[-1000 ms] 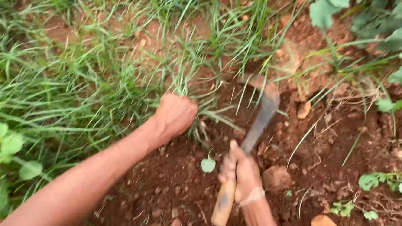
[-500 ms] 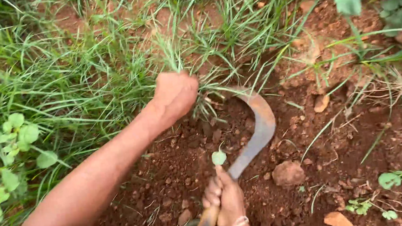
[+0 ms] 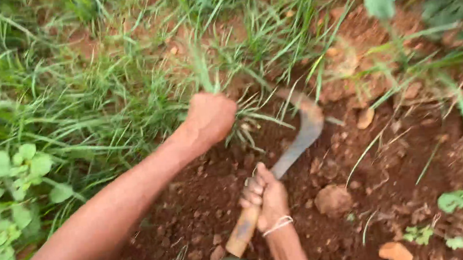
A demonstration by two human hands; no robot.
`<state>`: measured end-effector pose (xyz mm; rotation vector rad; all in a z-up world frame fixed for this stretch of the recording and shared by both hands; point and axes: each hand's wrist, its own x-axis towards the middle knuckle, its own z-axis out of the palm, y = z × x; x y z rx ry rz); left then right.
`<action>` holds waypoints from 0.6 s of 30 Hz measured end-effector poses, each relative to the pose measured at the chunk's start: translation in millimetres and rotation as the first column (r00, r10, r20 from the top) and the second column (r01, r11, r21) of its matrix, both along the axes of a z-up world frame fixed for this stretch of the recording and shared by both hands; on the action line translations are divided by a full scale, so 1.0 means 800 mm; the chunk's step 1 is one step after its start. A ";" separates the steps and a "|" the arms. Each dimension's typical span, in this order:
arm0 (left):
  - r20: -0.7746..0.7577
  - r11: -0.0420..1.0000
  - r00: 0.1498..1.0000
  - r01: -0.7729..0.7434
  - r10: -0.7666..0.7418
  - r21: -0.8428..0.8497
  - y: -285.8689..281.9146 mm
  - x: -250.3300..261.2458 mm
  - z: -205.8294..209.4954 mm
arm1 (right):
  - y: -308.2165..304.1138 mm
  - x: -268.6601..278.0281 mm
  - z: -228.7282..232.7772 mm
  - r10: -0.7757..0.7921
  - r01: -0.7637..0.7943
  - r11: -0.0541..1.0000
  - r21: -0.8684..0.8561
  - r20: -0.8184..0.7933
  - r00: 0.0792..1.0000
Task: Using a hand sickle and manual pulling to remove weeds from the soil around tomato plants.
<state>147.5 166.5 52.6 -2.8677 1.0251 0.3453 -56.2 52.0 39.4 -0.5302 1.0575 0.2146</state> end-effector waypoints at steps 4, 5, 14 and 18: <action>0.200 0.920 0.951 0.284 -0.234 -0.272 -0.053 0.001 -0.029 | -0.018 -0.054 0.004 -0.022 0.011 0.992 -0.130 -0.084 0.996; 0.167 0.906 0.941 0.330 -0.294 -0.266 -0.073 -0.009 -0.047 | -0.023 -0.070 -0.004 -0.017 -0.009 0.977 -0.214 -0.118 0.993; 0.436 0.973 0.871 0.220 -0.227 0.065 -0.176 0.075 -0.112 | -0.077 -0.090 -0.037 0.069 -0.156 0.876 -0.456 -0.202 0.977; 0.024 0.958 0.978 0.197 -0.206 0.210 -0.179 0.088 -0.137 | -0.070 -0.092 -0.038 0.066 -0.161 0.893 -0.420 -0.230 0.971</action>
